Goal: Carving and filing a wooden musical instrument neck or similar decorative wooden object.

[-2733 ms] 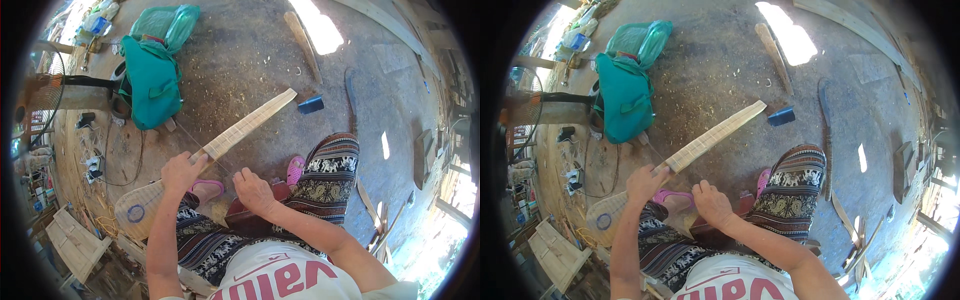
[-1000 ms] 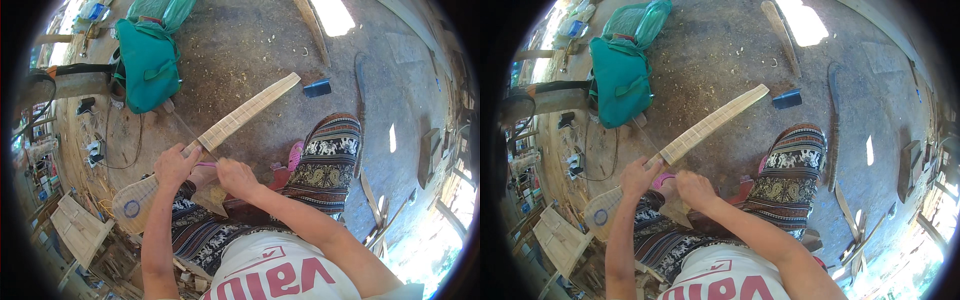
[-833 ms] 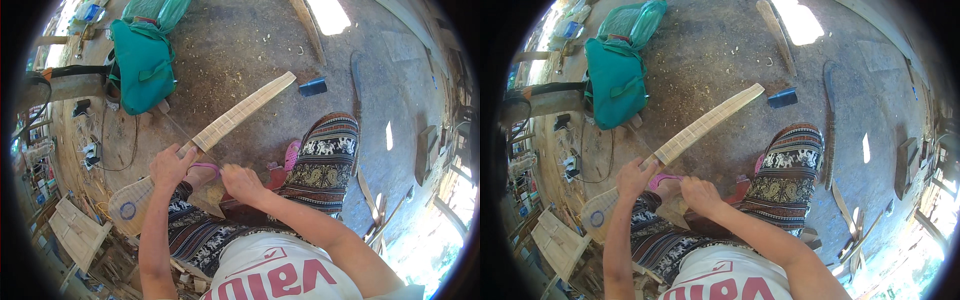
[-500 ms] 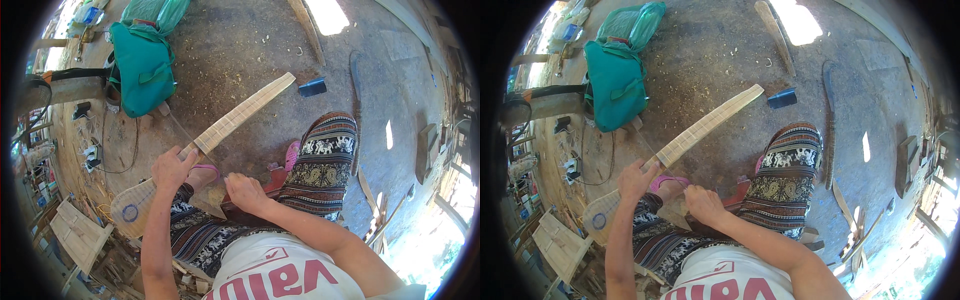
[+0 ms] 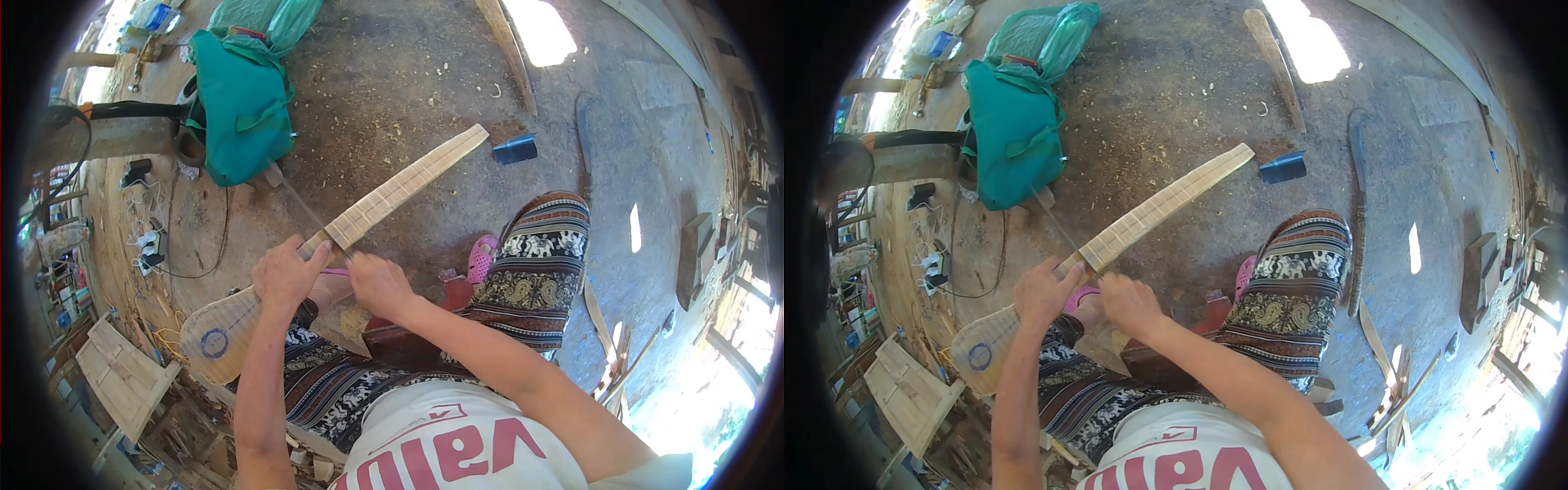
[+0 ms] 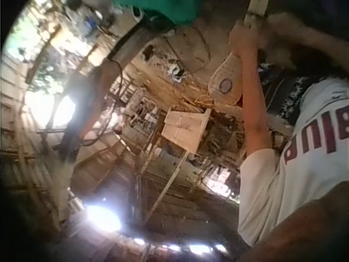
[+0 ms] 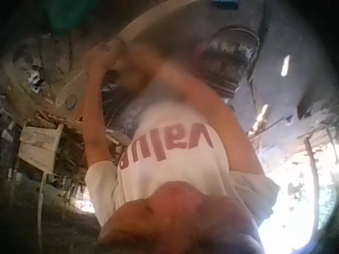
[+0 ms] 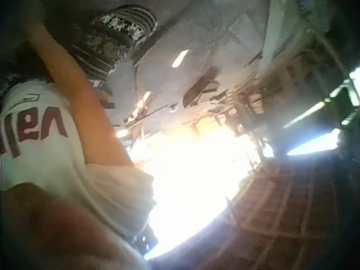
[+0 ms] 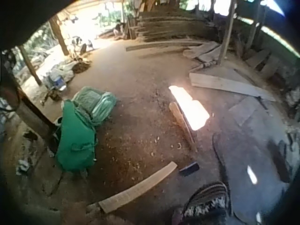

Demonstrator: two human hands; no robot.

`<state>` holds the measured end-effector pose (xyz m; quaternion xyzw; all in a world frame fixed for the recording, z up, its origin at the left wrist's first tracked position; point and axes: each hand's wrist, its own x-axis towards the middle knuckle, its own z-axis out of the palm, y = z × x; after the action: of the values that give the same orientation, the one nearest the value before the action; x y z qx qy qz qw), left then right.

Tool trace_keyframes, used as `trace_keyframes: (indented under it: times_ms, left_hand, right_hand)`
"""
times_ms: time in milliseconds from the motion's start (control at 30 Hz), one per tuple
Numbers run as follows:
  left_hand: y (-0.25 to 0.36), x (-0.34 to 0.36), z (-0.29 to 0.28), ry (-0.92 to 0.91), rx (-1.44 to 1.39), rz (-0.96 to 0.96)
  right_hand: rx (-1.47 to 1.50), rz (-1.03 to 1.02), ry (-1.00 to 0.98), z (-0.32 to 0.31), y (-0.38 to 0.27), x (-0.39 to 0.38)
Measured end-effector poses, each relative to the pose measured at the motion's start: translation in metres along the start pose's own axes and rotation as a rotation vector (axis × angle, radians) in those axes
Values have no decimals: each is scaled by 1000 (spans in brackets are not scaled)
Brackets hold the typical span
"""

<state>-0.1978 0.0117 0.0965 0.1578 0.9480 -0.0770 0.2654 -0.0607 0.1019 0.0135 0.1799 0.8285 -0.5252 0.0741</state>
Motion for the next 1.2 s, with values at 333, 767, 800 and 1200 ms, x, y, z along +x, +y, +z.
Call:
trace_keyframes:
  times_ms: [333, 767, 800, 1200]
  left_hand:
    - [-14, -5, 5, 48, -67, 0]
    - [-8, -2, -11, -8, -72, 5]
    - [-6, -3, -11, -4, -77, 8]
    - [-9, -4, -6, 14, -113, 31]
  right_hand:
    - [-45, -40, 6, -4, 2, -16]
    - [-28, -37, 69, 4, -8, 7]
    - [-33, -39, 73, 6, -7, 8]
    - [-42, -9, 58, 2, -13, 23]
